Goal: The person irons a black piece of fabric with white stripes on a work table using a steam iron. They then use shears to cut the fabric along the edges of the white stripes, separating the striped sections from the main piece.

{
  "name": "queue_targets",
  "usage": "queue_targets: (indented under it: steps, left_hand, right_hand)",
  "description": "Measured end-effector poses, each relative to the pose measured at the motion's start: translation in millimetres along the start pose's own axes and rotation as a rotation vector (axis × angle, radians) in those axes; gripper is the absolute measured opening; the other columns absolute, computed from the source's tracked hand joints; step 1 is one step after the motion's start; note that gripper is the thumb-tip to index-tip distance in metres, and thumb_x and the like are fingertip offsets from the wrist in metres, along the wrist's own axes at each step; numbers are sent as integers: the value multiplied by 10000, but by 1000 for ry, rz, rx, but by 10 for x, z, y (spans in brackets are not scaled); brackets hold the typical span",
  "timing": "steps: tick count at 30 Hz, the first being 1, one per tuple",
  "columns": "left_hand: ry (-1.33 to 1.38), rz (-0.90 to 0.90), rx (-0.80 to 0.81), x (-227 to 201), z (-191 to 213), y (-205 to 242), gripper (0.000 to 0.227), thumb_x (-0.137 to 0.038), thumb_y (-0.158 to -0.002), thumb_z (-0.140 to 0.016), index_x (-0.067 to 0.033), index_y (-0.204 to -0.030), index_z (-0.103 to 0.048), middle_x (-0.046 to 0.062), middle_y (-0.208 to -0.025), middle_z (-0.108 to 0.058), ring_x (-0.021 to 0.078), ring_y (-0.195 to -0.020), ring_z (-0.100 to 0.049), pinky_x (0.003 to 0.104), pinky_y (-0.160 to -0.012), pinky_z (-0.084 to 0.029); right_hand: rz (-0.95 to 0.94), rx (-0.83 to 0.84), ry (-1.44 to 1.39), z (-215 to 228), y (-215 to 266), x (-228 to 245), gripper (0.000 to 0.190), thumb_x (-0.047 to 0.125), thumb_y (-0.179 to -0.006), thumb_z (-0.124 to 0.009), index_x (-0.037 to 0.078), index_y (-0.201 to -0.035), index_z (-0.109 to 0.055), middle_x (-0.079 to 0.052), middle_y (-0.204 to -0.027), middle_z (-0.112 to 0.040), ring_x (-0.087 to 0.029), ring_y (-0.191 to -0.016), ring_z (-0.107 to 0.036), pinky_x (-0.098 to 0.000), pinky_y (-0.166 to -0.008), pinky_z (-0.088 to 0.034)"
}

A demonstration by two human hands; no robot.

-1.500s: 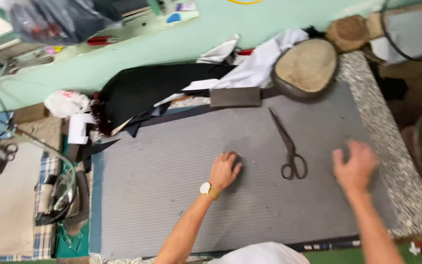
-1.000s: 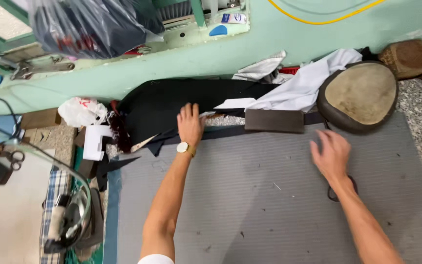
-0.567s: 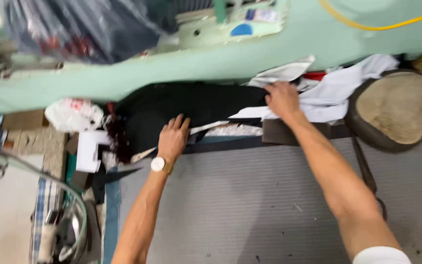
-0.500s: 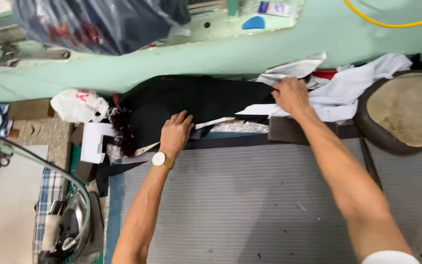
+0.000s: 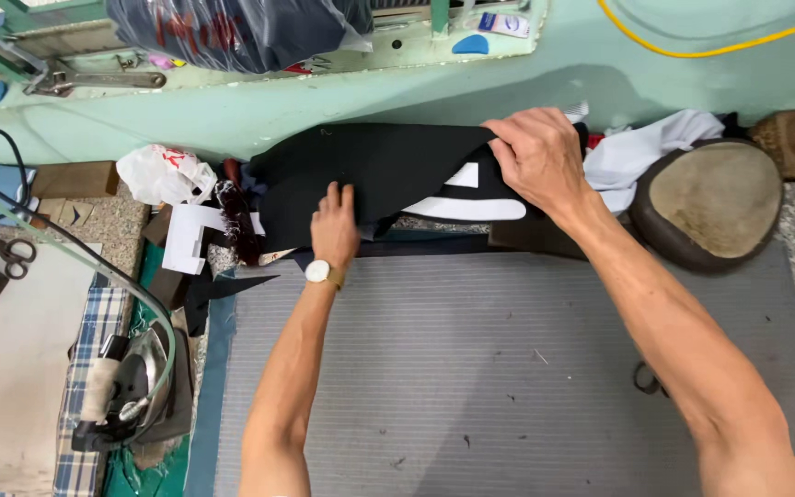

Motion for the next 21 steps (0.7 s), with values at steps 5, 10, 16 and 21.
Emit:
queue_targets:
  steps: [5, 10, 16, 21]
  left_hand:
    - [433, 144, -37, 697, 115, 197, 580, 70, -699, -567, -71, -1254, -661, 167, -1394, -604, 361, -1208, -612, 458, -1005, -473]
    - [719, 74, -126, 729, 1936, 681, 659, 109, -604, -414, -88, -1188, -646, 108, -1151, -661, 318, -1056, -614, 392, -926, -465]
    - [592, -96, -211, 485, 3446, 1420, 632, 106, -724, -376, 61, -1276, -680, 227, -1235, -695, 393, -1133, -649, 462, -989, -494]
    - [473, -126, -50, 254, 3683, 1714, 589, 83, -744, -453, 74, -1256, -744, 203, -1179, -745, 327, -1032, -683, 404, -875, -495]
  right_hand:
    - [79, -61, 106, 897, -8, 344, 195, 83, -953, -724, 140, -1135, -765, -68, -873, -667, -280, -764, -670, -392, -683, -519]
    - [105, -29, 175, 1727, 585, 616, 138, 119, -1088, -687, 125, -1174, -795, -42, -1021, -774, -228, -848, -730, -337, -668, -518]
    - [-65, 107, -117, 2628, 1395, 1102, 51, -40, -1079, -750, -31, -1088, -799, -122, -1001, -776, -229, -845, -701, -322, -727, -501]
    - [-243, 219, -94, 2989, 1932, 1230, 21, 36, -1082, -810, 16, -1075, -811, -98, -993, -774, -202, -792, -676, -297, -681, -464]
Point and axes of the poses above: each hand's wrist, its own y-axis away from the middle knuckle, its own z-axis out of the back of the hand, x = y × z, the point moved 8 cm from there along -y, towards the middle knuckle
